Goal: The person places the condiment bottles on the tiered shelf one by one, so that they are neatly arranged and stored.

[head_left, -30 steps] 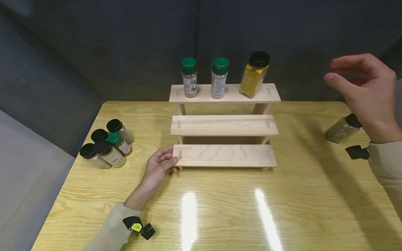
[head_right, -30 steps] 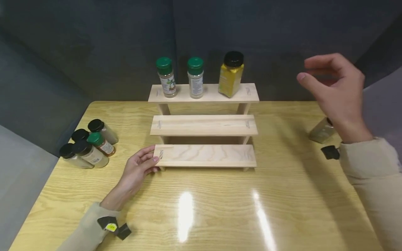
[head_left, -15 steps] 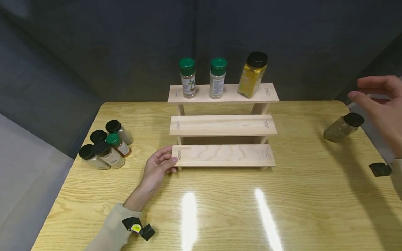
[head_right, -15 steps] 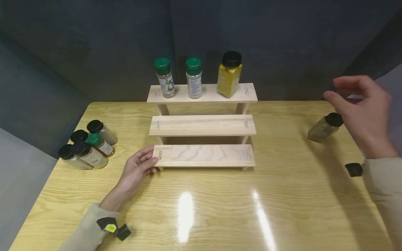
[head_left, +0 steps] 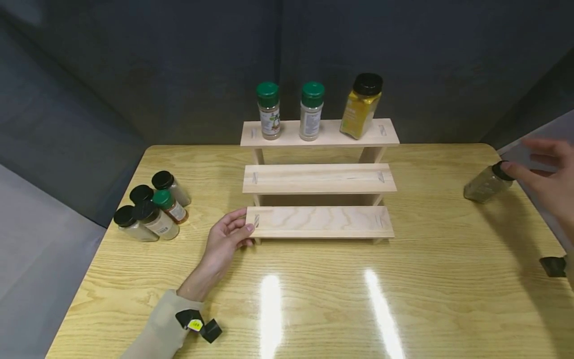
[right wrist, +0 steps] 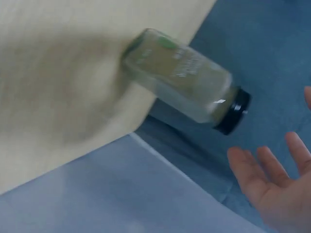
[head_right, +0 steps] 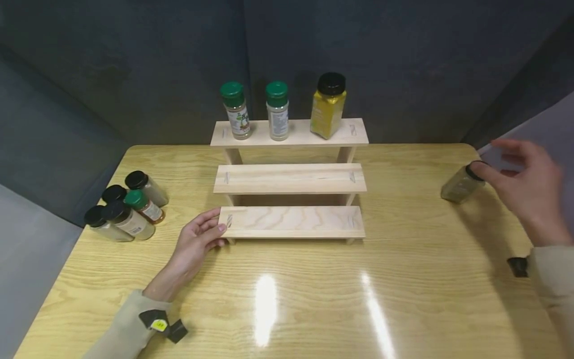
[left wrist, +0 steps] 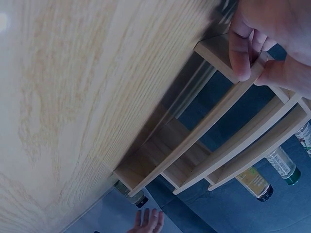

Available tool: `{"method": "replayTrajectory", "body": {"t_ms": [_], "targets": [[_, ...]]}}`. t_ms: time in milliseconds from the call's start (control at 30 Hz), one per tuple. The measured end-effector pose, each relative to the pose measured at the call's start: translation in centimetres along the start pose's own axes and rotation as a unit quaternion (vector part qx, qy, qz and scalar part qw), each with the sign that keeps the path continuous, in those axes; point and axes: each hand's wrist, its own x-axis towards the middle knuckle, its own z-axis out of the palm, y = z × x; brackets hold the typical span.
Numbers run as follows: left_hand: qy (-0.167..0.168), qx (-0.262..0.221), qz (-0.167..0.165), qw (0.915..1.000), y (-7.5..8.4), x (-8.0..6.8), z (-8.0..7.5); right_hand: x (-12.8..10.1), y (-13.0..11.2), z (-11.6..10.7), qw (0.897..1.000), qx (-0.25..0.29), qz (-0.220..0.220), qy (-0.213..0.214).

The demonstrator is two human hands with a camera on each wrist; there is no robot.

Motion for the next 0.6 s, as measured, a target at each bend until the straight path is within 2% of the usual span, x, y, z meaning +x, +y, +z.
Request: {"method": "replayTrajectory", "body": {"t_ms": [267,500,600], "targets": [[-0.004,0.001,0.001,1.0,-0.1,0.0,0.0,-1.0,1.8,0.5,0.997,-0.066,0.02,-0.044],[-0.003,0.001,0.001,1.0,-0.1,0.0,0.0,-1.8,2.4,0.6,0.995,-0.049,0.06,-0.067],[-0.003,0.002,0.001,1.0,-0.1,0.0,-0.1,-2.0,2.7,0.6,0.993,-0.058,0.07,-0.074]]}}
